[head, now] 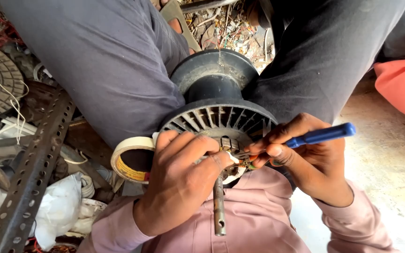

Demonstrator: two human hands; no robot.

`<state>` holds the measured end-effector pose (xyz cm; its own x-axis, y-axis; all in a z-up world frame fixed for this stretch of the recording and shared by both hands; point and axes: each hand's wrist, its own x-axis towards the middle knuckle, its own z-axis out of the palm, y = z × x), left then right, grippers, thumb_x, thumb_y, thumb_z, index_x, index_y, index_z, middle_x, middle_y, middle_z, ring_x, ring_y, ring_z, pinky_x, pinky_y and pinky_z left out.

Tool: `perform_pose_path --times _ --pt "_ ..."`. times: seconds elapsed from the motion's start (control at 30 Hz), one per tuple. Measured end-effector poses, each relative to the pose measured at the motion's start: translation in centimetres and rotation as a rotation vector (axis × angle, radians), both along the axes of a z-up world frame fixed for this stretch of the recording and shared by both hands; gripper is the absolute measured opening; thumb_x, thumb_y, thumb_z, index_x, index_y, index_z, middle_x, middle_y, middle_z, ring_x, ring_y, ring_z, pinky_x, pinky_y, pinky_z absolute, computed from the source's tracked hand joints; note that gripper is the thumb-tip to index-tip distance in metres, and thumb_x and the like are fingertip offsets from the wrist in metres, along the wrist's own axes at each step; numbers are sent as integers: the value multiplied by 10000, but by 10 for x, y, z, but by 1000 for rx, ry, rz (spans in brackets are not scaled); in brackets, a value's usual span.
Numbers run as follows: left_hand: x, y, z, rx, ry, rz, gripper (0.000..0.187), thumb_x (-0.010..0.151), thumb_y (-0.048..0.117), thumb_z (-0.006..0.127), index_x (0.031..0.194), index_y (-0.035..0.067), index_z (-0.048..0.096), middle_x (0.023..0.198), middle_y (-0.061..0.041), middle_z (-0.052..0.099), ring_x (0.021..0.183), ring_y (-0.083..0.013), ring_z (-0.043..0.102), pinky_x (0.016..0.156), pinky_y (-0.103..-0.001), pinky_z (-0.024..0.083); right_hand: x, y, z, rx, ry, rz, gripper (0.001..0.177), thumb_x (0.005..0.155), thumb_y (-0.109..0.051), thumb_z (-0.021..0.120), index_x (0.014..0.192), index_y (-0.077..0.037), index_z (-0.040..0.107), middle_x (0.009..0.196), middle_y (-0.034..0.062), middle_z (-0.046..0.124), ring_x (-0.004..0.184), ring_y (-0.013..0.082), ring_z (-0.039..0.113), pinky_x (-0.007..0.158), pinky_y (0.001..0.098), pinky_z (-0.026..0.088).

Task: Repairing or assembling an electric fan motor by applying tape and using tools.

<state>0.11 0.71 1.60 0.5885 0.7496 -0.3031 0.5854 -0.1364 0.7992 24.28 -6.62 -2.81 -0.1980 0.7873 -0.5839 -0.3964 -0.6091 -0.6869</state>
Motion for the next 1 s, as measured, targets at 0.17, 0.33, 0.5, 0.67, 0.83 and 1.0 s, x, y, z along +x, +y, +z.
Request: perform_pose_path --times 0.17,0.33,0.5,0.67,0.83,1.0 --pt "2 1 -3 -7 -25 1 145 850 116 815 949 107 710 900 7 623 823 -192 603 824 -390 377 3 -15 3 -1 -95 -17 96 1017 -3 654 1008 42 570 1010 272 759 871 244 788 813 357 675" --pt "8 7 -2 -55 -56 7 247 783 210 857 921 85 696 895 -17 623 815 -207 600 807 -405 359 0 -23 2 30 -78 -105 107 1036 -11 658 1039 39 563 983 271 755 817 222 775 830 349 658" --pt "14 5 -1 26 64 -12 181 823 214 853 848 141 689 824 20 589 774 -192 573 817 -416 341 1 -16 2 139 -143 -10 95 1026 -19 656 1007 34 579 953 251 760 799 215 785 764 317 667" --pt "14 5 1 42 96 -9 175 826 189 845 862 115 690 827 11 586 778 -192 578 821 -409 341 0 -11 4 181 -143 7 80 1002 -4 659 997 39 591 979 246 759 844 231 799 789 339 687" --pt "-3 3 -6 11 -39 -40 232 819 207 859 967 100 717 894 2 629 826 -190 606 827 -397 361 -2 -15 5 202 -144 -26 97 1051 1 667 1037 22 573 895 203 744 841 228 797 814 328 682" --pt "-6 1 -9 48 -101 -38 271 830 105 841 1073 79 723 942 1 663 838 -190 622 858 -388 383 -5 -17 2 -3 -128 -122 103 1027 3 647 1056 26 551 974 243 753 871 258 787 770 318 659"
